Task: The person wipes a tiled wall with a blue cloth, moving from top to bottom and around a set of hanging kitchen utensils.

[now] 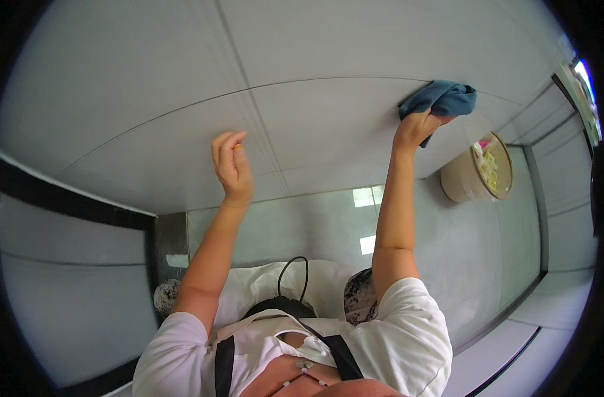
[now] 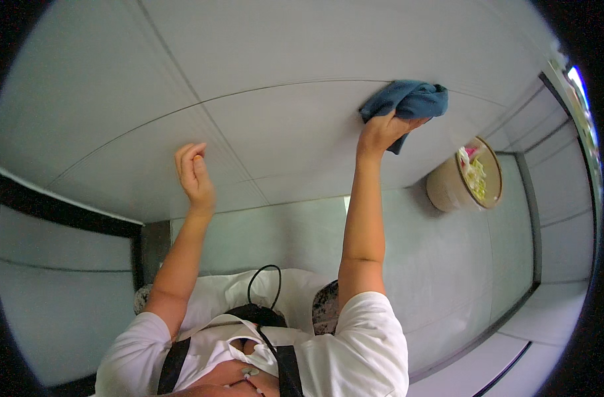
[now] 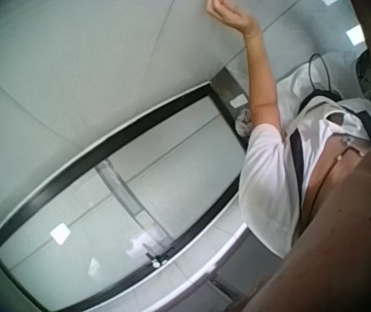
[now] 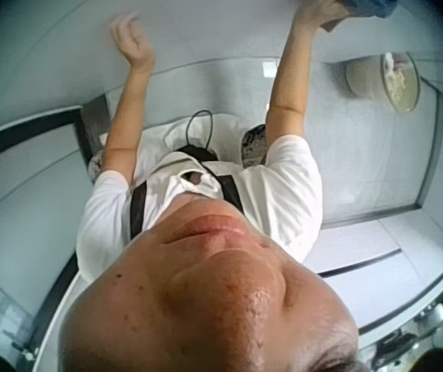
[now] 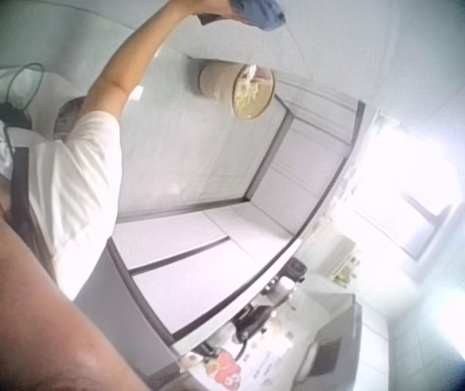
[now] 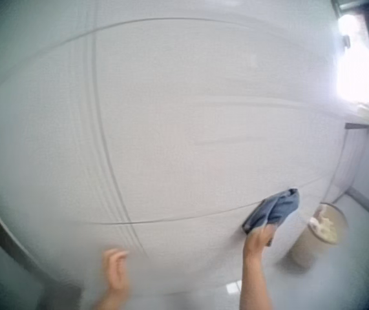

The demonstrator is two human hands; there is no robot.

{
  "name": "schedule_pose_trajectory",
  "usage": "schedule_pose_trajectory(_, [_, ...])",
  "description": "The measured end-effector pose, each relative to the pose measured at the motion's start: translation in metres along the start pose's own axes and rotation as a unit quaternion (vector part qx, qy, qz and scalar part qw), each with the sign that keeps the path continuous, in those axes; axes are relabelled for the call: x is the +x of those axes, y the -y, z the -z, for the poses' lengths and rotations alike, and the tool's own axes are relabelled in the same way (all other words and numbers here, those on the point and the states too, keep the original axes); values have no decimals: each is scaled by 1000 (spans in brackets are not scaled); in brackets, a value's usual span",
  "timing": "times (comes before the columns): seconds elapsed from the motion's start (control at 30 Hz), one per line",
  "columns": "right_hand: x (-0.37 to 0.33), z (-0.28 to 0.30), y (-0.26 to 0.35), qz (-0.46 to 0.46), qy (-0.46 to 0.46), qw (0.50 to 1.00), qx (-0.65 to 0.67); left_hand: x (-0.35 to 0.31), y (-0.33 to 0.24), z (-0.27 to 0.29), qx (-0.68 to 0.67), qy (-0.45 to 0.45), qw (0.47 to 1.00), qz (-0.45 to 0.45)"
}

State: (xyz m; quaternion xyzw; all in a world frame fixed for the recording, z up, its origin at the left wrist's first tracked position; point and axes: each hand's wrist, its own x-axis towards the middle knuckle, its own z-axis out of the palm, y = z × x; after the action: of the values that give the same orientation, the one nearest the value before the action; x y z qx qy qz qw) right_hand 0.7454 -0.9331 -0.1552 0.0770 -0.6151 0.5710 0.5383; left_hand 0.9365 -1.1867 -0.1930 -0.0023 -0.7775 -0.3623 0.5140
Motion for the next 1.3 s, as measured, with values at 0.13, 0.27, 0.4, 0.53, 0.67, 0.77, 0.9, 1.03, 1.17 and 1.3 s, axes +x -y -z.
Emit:
schedule_pose_trajectory(0.13, [-57, -31, 54, 5, 118, 991, -71, -3, 1, 14, -7, -24, 999, 39])
schedule_pose_trajectory(0.27, [-119, -62, 115, 79, 212, 973, -40, -3, 5, 32, -6, -37, 998, 52])
schedule_pose_trajectory(0.4, [-177, -75, 132, 193, 342, 919, -40, -7, 18, 44, 9, -44, 996, 79])
schedule_pose_trajectory(0.53, [-223, -73, 121, 244, 373, 893, -64, -23, 39, 49, -15, -79, 983, 164])
schedule_pose_trajectory(0.67, [-237, -58, 68, 222, 274, 935, -29, -45, 49, 45, -9, -50, 983, 175])
schedule_pose_trajectory(0.77, [-204, -38, 29, 199, 195, 959, -54, -62, 49, 29, -41, -38, 979, 194])
schedule_pose_trajectory(0.9, [-173, 6, -40, -8, 153, 988, 34, -77, 52, 15, -32, -17, 980, 197])
schedule_pose_trajectory(1.03, [-147, 50, -96, 18, 171, 985, -26, -92, 57, 1, -8, 14, 982, 188])
schedule_pose_trajectory(1.17, [-158, 51, -93, -105, 148, 979, 98, -112, 65, -15, -13, 21, 978, 205])
schedule_pose_trajectory(1.3, [-185, 29, -71, -214, 37, 975, 51, -108, 58, -16, -2, 40, 972, 230])
